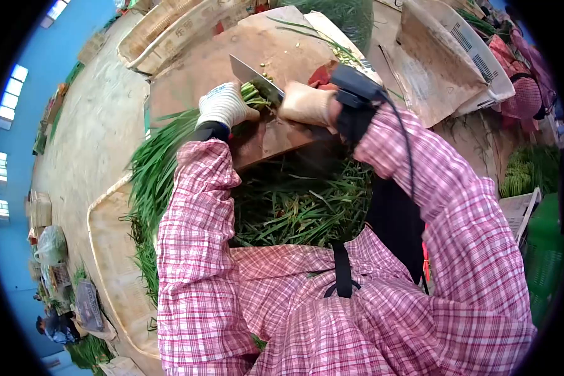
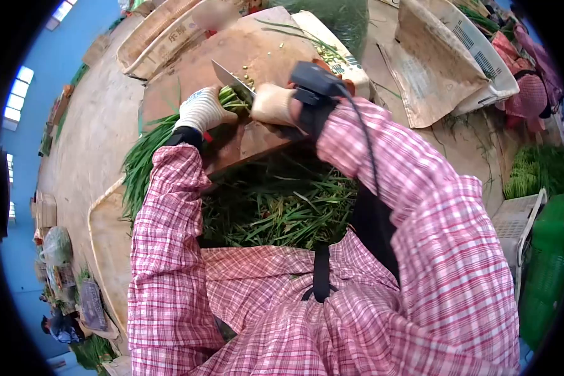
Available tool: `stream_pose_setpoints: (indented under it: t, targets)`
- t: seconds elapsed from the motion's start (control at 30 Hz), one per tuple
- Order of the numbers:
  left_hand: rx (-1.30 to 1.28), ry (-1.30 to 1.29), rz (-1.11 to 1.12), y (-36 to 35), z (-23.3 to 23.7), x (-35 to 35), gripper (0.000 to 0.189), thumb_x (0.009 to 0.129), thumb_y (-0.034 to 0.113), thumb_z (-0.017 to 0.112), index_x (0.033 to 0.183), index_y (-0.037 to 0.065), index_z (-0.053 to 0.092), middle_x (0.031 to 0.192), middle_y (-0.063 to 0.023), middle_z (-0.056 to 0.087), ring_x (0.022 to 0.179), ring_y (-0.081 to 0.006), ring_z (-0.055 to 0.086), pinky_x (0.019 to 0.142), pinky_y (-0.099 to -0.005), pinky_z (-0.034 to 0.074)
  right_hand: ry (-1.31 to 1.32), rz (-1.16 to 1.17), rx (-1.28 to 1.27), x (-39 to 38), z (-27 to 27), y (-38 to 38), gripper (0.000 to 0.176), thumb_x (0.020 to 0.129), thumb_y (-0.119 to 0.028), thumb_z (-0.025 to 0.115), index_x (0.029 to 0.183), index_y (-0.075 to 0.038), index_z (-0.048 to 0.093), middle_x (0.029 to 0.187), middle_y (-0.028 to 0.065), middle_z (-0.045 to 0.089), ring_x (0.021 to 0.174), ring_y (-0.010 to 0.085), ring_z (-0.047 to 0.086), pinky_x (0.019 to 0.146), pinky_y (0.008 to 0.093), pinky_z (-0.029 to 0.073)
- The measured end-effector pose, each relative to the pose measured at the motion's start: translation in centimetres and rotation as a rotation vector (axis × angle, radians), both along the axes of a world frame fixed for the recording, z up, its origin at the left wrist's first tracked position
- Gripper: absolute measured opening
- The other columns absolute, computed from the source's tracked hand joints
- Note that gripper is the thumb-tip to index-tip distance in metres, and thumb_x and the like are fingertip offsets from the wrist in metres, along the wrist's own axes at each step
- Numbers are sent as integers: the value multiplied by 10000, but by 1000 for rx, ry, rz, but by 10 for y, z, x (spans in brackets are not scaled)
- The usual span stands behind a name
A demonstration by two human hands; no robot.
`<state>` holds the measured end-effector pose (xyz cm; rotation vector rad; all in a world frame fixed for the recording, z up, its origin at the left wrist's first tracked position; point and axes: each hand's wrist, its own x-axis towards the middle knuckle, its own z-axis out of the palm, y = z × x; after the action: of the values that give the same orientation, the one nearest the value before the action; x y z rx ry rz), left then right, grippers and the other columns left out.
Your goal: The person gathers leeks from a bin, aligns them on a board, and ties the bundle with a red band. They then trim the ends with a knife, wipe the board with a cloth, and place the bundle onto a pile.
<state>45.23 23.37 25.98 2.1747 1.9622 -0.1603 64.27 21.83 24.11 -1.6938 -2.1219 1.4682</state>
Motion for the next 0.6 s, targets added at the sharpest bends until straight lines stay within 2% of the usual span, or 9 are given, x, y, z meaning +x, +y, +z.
stream_pose_setpoints:
  t: [0.1,0.13,0.17,0.2,0.27,0.33,0.4,0.5,0.6]
  targets:
    - [14,-34,-63,0,1,-2,849,588,471,865,1262,19,616,1189,-212,682,1114,-332,659,971,-397,501,221,-46,233,43,-56,3,206,817,-180,612,815,20,660,594,139,620,570,205,655,547,356,514]
    - [20,-65,-86,0,1,-7,888,583,464,871,1293,7,596,1195,-225,674,1115,-335,656,990,-386,495,244,-116,220,50,-46,-11,224,835,-198,611,872,21,637,583,131,600,531,207,630,507,361,497]
    - [-115,-305,-125,7,3,-19,966,597,454,893,1357,-20,532,1218,-211,661,1130,-312,647,996,-367,486,268,-187,209,56,-35,-25,250,852,-216,609,930,22,613,571,122,580,491,209,605,467,366,481]
    - [-275,-462,-60,12,10,-25,984,622,434,906,1394,-17,497,1222,-178,663,1142,-287,638,992,-357,485,313,-293,73,53,17,-66,278,872,-233,608,982,21,579,560,105,557,452,207,577,421,368,458]
    - [-197,-427,-95,4,15,-26,982,623,433,911,1397,-8,497,1222,-192,664,1157,-311,633,997,-371,485,393,-309,66,56,11,-76,303,906,-263,598,1013,9,516,552,68,517,407,191,532,361,351,407]
    - [22,-158,-136,-19,13,-9,966,614,432,907,1399,39,505,1244,-191,659,1158,-340,632,993,-392,488,335,-288,93,58,16,-84,293,911,-264,598,1011,-4,506,545,55,499,411,187,534,360,344,401]
    - [252,37,-102,-50,3,12,934,607,396,888,1411,129,493,1280,-163,629,1189,-367,587,1048,-498,420,370,-305,59,56,19,-94,284,913,-263,584,1017,-6,521,552,69,519,409,196,540,366,344,416]
    - [327,118,-20,-67,-9,26,889,635,329,866,1418,154,483,1291,-127,601,1245,-355,532,1056,-564,380,431,-275,-30,52,26,-104,257,915,-252,564,991,-7,548,560,81,530,417,211,558,376,359,440]
    - [358,135,-12,-66,-18,26,886,633,325,868,1414,157,486,1294,-127,602,1242,-353,536,1061,-553,382,433,-243,-30,41,30,-108,247,934,-267,557,1039,-49,508,566,48,500,418,184,523,367,330,401]
